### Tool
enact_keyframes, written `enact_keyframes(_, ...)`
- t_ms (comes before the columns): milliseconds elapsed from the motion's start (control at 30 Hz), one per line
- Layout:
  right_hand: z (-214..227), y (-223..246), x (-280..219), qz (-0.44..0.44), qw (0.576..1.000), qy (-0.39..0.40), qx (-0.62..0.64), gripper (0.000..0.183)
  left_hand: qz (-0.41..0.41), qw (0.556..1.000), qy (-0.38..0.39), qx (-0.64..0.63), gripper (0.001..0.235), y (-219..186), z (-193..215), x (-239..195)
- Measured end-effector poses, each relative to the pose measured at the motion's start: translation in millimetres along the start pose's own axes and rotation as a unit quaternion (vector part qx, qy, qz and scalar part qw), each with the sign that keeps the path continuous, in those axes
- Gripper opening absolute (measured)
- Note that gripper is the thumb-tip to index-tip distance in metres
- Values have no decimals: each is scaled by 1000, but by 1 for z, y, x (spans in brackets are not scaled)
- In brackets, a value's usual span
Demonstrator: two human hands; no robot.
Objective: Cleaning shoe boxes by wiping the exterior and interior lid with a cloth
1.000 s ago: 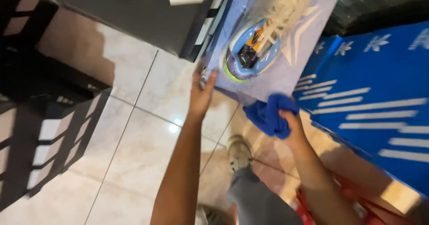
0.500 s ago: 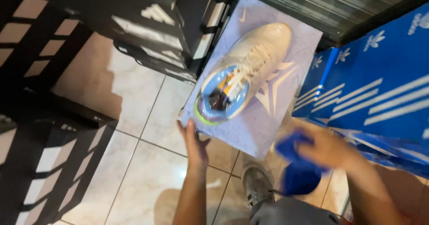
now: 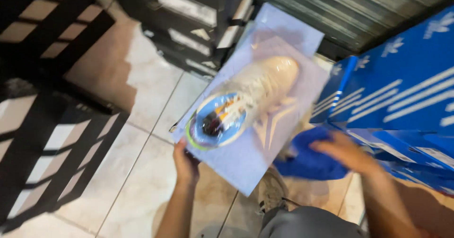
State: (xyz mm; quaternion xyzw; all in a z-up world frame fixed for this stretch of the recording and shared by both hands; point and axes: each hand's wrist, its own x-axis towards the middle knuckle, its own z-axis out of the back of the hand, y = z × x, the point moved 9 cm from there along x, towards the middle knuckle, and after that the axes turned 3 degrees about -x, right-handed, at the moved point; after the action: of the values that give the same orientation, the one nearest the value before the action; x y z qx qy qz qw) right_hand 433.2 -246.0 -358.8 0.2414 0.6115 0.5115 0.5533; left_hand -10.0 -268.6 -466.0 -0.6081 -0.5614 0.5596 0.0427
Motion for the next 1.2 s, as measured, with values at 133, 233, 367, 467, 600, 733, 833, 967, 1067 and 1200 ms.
enact_keyframes(133,35,27,3,-52,955,-235,175,61,-57,996,53,40,48,-44,55,-31)
enact_keyframes(233,58,-144,62,-119,973,-90,174,24,-45,997,7,57,57,-63,84,-74)
enact_keyframes(367,-10,-137,56,-125,973,-2,196,37,-113,993,2,31,46,-59,183,-80)
enact_keyframes(467,-65,-82,47,-1,985,170,34,92,-122,987,-35,102,45,-64,253,-78)
enact_keyframes(600,-131,-77,40,-77,966,246,30,57,-123,988,25,89,42,-71,285,-98)
enact_keyframes(733,-172,-104,55,-144,970,167,-100,83,-37,996,-68,53,43,-21,348,-66)
enact_keyframes(833,-168,-153,76,-167,966,167,-106,84,-20,992,-109,67,44,-14,338,-70)
enact_keyframes(967,-188,-100,70,-205,947,172,-180,88,45,984,-122,123,61,-1,336,-83)
enact_keyframes(1067,-183,-97,77,-179,948,171,-198,83,91,961,-113,234,73,-15,333,-83)
enact_keyframes(1200,-180,-35,65,-186,880,225,-375,79,1,911,-141,389,74,-101,276,-110)
